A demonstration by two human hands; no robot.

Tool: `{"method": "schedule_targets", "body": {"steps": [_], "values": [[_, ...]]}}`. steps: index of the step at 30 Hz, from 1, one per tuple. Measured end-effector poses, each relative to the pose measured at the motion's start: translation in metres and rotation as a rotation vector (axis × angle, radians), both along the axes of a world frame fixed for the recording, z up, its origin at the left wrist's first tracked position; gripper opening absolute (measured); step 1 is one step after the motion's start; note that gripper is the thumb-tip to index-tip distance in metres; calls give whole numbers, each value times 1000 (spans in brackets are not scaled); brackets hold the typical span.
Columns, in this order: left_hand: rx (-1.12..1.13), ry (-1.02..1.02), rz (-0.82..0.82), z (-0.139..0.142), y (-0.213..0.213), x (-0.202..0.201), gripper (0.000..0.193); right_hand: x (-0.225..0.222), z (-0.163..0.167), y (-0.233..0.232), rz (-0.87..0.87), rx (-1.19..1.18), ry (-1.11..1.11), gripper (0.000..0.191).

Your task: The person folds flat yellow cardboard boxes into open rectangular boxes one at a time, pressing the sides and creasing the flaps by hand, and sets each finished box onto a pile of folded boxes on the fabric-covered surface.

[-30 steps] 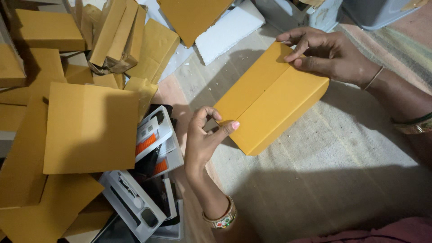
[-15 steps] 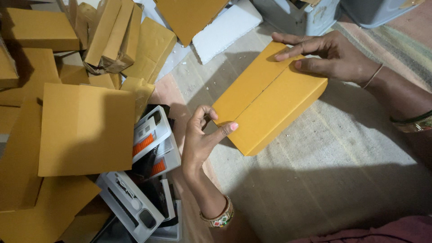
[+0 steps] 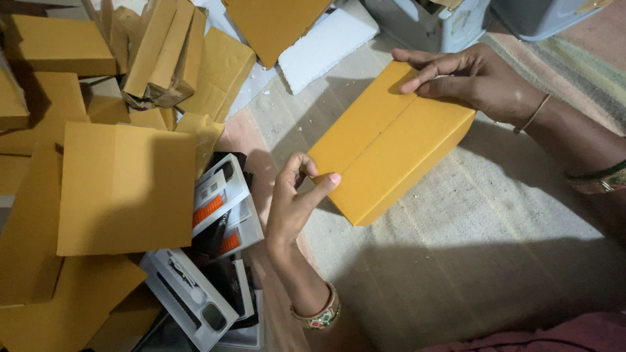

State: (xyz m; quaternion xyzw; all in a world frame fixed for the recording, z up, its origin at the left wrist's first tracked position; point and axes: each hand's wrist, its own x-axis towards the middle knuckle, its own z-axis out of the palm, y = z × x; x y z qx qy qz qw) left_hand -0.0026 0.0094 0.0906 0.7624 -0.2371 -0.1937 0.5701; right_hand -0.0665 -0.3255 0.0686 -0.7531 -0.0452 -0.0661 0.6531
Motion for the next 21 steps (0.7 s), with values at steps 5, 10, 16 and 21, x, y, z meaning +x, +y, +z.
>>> {"method": "schedule_targets", "body": {"steps": [5,10,16,21], "values": [[224,-114,205,11,-25,-12,48,0,2,2,6,-30,-3,27],[411,-140,385,24,-46,-28,60,1,1,0,30,-75,-44,32],[457,-127,372,25,-48,-26,60,3,-4,-2,30,-152,-128,30],[472,-248,387,15,-46,-26,65,0,-5,-4,27,-194,-124,27]]}}
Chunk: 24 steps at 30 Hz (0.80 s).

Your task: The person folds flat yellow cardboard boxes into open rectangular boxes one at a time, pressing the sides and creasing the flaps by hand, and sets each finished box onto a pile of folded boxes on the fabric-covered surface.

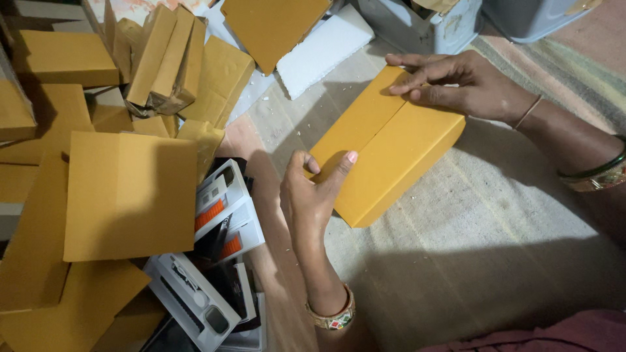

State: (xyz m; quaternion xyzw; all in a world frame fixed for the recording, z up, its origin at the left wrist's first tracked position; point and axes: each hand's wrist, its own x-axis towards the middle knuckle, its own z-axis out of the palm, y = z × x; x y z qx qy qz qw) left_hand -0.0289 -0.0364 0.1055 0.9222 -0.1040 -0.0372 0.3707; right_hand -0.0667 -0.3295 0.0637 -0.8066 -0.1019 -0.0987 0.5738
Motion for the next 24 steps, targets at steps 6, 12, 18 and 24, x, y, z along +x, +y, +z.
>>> {"method": "schedule_targets", "body": {"steps": [6,12,18,24], "values": [[59,20,26,-5,-2,3,75,0,8,2,-25,-59,10,27],[209,-248,-6,-1,-7,0,110,-19,22,19,-232,-882,-291,33],[291,-254,-44,-3,-8,1,105,-34,25,67,-256,-1212,-377,60],[226,-205,-102,-9,-4,0,92,-38,23,94,-57,-1010,-380,75]]}}
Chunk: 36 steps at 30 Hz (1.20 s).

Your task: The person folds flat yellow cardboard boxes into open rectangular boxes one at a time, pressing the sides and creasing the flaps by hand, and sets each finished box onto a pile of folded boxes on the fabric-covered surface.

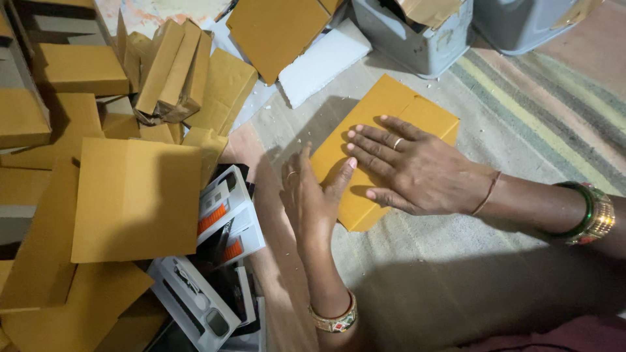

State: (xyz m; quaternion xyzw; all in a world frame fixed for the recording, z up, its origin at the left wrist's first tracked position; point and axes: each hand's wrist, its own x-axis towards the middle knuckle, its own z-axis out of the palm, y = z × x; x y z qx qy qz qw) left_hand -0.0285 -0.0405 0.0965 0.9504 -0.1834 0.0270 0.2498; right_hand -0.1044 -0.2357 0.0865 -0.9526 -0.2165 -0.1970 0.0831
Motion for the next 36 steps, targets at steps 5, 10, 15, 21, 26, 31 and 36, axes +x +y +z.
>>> {"method": "schedule_targets", "body": {"steps": [5,10,15,21,26,31,36], "values": [[-16,8,-18,-1,0,2,86,10,-5,-9,-36,4,74,78],[-47,-14,-50,5,-3,1,83,26,-7,-34,-193,-108,111,73],[6,59,30,15,-7,-3,85,30,-6,-60,-310,139,413,66],[393,-55,111,13,-23,-13,86,35,-21,-68,-170,262,171,60],[264,-47,-221,-10,-78,-31,84,39,-32,-72,-139,306,232,64],[287,-104,-323,-23,-113,-20,122,42,-33,-85,54,261,197,70],[247,-100,-285,-23,-107,-13,126,40,-33,-81,29,176,72,64]]}}
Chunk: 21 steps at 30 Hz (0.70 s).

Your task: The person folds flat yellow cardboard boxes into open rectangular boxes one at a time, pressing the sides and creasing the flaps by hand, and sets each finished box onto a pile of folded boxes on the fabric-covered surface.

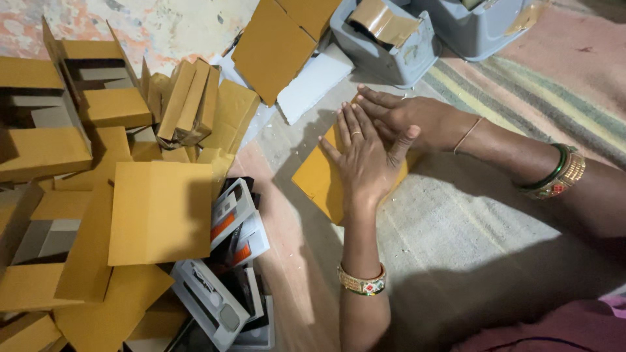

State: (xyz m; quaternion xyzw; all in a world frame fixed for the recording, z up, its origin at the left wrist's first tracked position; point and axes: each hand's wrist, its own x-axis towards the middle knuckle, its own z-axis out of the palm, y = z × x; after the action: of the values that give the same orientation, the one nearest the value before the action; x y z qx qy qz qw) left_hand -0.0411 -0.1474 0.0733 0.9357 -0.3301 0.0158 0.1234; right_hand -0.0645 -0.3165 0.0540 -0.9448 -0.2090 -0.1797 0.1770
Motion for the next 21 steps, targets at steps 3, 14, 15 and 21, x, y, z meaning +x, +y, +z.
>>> {"method": "schedule_targets", "body": {"steps": [3,14,15,21], "values": [[94,24,82,4,16,5,120,-2,5,6,-162,38,269,69],[-59,50,334,-6,92,17,101,-9,16,12,-158,174,277,64],[-112,40,335,-10,94,17,100,-8,16,11,-139,203,282,63],[-583,299,447,-22,102,17,95,-10,14,9,-111,288,227,60]]}}
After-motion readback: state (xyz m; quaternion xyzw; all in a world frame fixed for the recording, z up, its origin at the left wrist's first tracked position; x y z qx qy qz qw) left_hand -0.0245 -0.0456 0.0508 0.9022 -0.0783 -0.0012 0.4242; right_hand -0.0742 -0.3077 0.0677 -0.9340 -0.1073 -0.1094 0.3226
